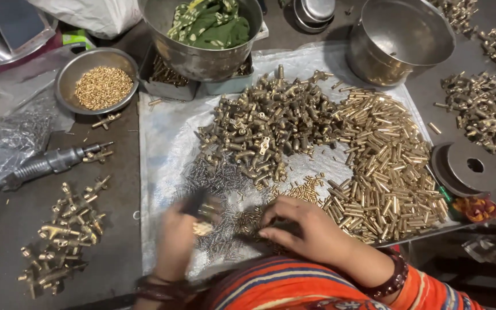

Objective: Assembling small brass fittings by manually inserting pins into them.

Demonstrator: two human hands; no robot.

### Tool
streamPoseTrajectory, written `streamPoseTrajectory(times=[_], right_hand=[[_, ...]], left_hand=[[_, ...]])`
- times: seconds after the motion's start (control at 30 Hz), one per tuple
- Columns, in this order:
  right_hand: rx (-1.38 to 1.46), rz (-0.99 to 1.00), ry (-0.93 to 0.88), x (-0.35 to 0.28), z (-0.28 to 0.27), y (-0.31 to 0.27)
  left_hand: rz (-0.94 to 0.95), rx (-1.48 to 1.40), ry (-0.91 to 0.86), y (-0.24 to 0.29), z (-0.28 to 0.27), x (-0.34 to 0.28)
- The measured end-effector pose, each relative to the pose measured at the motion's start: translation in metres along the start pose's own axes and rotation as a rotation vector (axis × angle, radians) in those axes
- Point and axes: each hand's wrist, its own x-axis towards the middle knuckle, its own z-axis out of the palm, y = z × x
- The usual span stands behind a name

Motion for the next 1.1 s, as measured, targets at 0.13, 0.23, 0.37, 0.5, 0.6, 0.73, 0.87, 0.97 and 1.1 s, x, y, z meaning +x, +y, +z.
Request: streamPoseTrajectory(times=[0.13, 0.23, 0.37, 0.5, 0.6, 0.73, 0.87, 0.97, 1.1], right_hand=[[-0.057, 0.008, 0.029, -0.008, -0.002, 0.016], [-0.039, 0.030, 0.096, -0.010, -0.004, 0.028], [-0.116, 0.098, 0.187, -0.008, -0.013, 0.036], [-0.307, 0.275, 0.358, 0.012, -0.052, 0.057], [-0.445, 0.324, 0.413, 0.040, -0.080, 0.060], [-0.619, 0.283, 0.406, 0.054, -0.075, 0.077], [-0.803, 0.108, 0.457, 0.054, -0.055, 0.092], [-0.823, 0.156, 0.429, 0.052, -0.048, 0.085], [-0.757, 0.335, 0.360, 0.047, -0.047, 0.089]], left_hand=[[0.258, 0.115, 0.295, -0.016, -0.115, 0.007], [0.295, 0.301, 0.618, -0.026, -0.177, 0.002], [0.556, 0.612, 0.838, -0.009, -0.185, -0.016], [0.701, 0.527, 0.685, 0.021, -0.153, -0.002], [0.736, 0.563, 0.525, 0.063, -0.094, 0.000], [0.656, 0.626, 0.404, 0.066, -0.007, 0.005], [0.482, 0.334, -0.189, 0.034, 0.073, -0.010], [0.430, 0.406, -0.429, 0.008, 0.093, -0.014], [0.223, 0.358, -0.442, 0.002, 0.094, -0.003]])
